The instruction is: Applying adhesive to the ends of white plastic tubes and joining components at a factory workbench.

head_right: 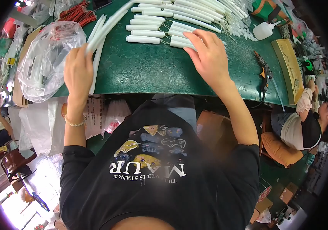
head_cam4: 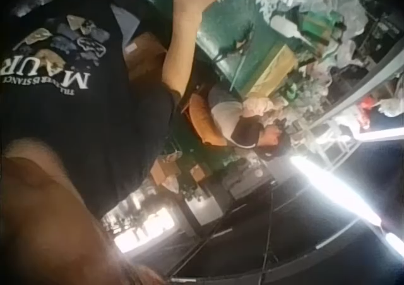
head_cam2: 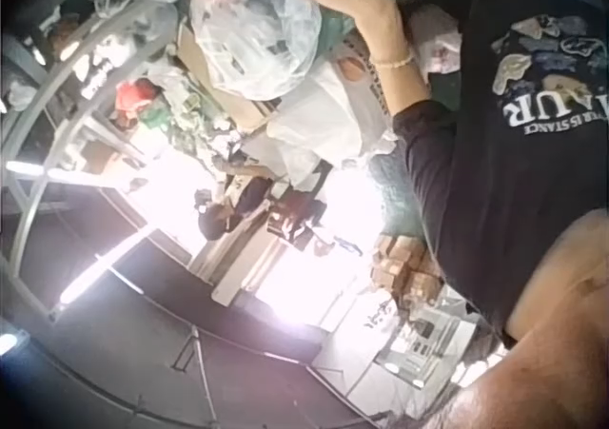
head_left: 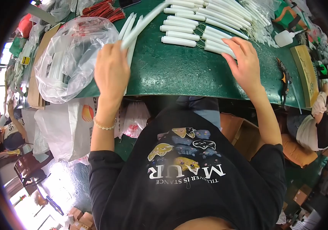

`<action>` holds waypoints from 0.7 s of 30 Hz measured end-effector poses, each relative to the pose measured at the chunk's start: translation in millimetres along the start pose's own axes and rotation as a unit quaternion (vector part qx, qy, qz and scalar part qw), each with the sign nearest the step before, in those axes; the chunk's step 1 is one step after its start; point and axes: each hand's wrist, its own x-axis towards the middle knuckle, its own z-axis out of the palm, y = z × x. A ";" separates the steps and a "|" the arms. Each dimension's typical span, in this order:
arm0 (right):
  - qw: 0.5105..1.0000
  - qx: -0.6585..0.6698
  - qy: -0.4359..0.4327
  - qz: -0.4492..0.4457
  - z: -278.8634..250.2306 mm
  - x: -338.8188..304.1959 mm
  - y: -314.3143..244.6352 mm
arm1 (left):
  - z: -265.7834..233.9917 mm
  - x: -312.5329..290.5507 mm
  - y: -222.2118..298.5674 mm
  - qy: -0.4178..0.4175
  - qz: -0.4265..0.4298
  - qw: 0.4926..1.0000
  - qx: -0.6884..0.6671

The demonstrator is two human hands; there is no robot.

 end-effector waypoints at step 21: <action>0.989 0.016 -0.140 0.037 47.0 1.4 48.3 | 124.2 49.8 68.9 -0.049 0.014 0.980 -0.193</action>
